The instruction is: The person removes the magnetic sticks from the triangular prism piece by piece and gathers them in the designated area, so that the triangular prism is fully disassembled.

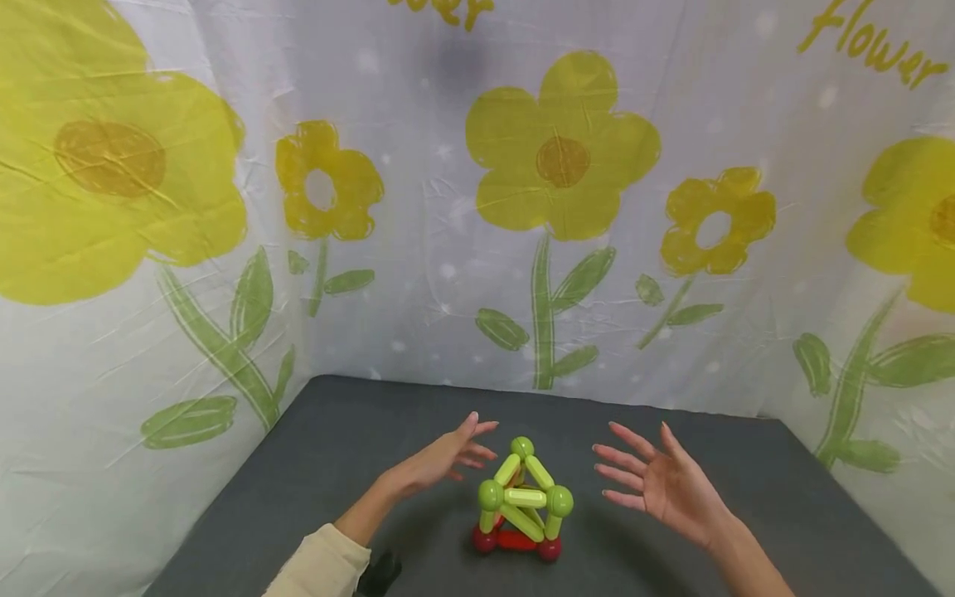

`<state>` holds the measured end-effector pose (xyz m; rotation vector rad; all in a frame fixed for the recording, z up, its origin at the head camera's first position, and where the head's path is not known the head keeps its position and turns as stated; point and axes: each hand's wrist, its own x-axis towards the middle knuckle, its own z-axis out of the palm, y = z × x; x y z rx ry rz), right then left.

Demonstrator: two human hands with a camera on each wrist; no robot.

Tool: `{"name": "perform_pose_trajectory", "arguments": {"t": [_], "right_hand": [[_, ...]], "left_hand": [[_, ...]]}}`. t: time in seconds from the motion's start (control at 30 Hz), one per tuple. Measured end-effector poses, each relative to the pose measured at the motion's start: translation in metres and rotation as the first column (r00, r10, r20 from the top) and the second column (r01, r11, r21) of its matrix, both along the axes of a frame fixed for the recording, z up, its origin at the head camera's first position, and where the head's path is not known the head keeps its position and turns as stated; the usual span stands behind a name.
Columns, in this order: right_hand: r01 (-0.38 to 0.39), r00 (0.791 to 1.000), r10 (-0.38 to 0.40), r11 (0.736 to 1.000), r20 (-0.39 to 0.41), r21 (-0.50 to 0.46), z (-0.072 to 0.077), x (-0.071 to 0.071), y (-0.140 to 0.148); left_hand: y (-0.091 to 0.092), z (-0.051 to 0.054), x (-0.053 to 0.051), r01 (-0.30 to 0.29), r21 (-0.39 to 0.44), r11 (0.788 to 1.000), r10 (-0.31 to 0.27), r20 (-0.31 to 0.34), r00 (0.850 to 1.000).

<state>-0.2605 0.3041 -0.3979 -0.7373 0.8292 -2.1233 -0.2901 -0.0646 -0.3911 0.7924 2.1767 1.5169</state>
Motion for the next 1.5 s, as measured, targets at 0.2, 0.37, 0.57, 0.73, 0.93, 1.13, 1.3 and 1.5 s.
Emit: {"name": "perform_pose_trajectory", "arguments": {"t": [0.2, 0.37, 0.57, 0.73, 0.93, 1.13, 1.3, 1.5], "right_hand": [[-0.024, 1.000, 0.023, 0.997, 0.014, 0.070, -0.015, 0.004, -0.013], [-0.034, 0.998, 0.026, 0.991, 0.064, 0.130, -0.023, 0.006, -0.024], [-0.030, 0.995, 0.012, 0.983, 0.104, 0.179, -0.027, 0.008, -0.038], [0.007, 0.993, -0.033, 0.977, 0.118, 0.212, -0.029, 0.008, -0.046], [0.083, 0.991, -0.108, 0.961, 0.084, 0.264, -0.027, 0.004, -0.053], [0.221, 0.965, -0.257, 0.904, 0.051, 0.366, -0.026, -0.003, -0.061], [0.312, 0.938, -0.346, 0.850, 0.003, 0.424, -0.025, -0.011, -0.070], [0.411, 0.898, -0.435, 0.783, -0.061, 0.468, -0.028, -0.015, -0.078]], "left_hand": [[0.002, -0.011, 0.010, -0.001, -0.005, 1.000, 0.001, 0.013, 1.000], [0.004, -0.018, 0.017, -0.012, 0.056, 0.998, 0.009, 0.069, 0.998], [0.003, -0.027, 0.025, -0.032, 0.160, 0.987, 0.006, 0.161, 0.987], [0.002, -0.035, 0.027, -0.001, 0.249, 0.969, -0.045, 0.177, 0.983], [0.004, -0.038, 0.022, -0.025, 0.257, 0.966, -0.014, 0.149, 0.989], [0.005, -0.040, 0.011, -0.071, 0.231, 0.970, 0.045, 0.113, 0.993], [0.005, -0.042, 0.002, -0.093, 0.242, 0.966, 0.074, 0.087, 0.993], [0.008, -0.049, -0.004, -0.128, 0.253, 0.959, 0.119, 0.050, 0.992]]}}
